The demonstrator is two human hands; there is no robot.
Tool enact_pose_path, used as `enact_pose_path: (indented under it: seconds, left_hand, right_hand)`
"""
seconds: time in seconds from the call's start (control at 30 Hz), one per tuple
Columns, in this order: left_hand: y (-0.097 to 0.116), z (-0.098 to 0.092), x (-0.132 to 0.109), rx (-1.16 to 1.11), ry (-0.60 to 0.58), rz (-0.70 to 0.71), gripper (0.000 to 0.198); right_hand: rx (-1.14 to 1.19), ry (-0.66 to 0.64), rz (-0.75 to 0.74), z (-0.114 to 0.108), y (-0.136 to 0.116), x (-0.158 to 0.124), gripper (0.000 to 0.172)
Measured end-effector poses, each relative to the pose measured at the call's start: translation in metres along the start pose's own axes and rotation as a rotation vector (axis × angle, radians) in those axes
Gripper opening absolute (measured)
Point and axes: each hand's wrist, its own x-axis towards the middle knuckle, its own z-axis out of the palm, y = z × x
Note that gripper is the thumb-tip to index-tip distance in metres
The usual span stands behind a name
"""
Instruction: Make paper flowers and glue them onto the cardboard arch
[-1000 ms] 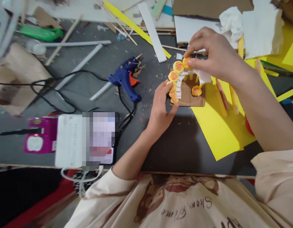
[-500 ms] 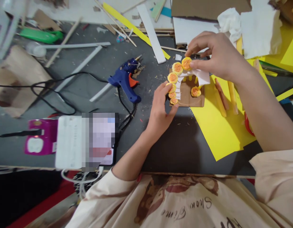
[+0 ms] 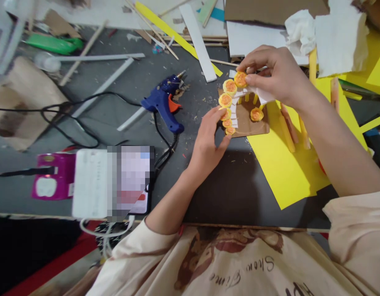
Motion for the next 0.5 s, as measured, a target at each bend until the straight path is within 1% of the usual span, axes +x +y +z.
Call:
enact_pose_path:
  seconds: [0.07, 0.17, 0.2, 0.27, 0.33, 0.4, 0.5]
  left_hand:
    - [-0.001, 0.001, -0.001, -0.017, -0.011, 0.004, 0.051]
    - [-0.002, 0.003, -0.002, -0.057, -0.035, 0.012, 0.055]
    - [-0.002, 0.004, -0.003, -0.071, -0.042, 0.010, 0.057]
    - [-0.002, 0.005, -0.004, -0.089, -0.051, -0.005, 0.064]
    - [-0.002, 0.006, -0.005, -0.085, -0.052, -0.028, 0.068]
    - [-0.003, 0.007, -0.005, -0.070, -0.051, -0.041, 0.067]
    - [-0.003, 0.006, -0.004, -0.063, -0.057, -0.046, 0.066]
  right_hand:
    - [0.029, 0.013, 0.004, 0.004, 0.001, -0.003, 0.026]
    - [0.080, 0.062, -0.068, 0.007, 0.004, -0.009, 0.036]
    - [0.085, 0.085, -0.093, 0.008, 0.005, -0.011, 0.037]
    - [0.066, 0.115, -0.119, 0.007, 0.005, -0.013, 0.032]
    - [0.033, 0.103, -0.105, 0.007, 0.004, -0.013, 0.025]
    - [0.021, 0.083, -0.072, 0.007, 0.002, -0.012, 0.020]
    - [0.076, 0.077, -0.025, 0.009, -0.002, -0.011, 0.018]
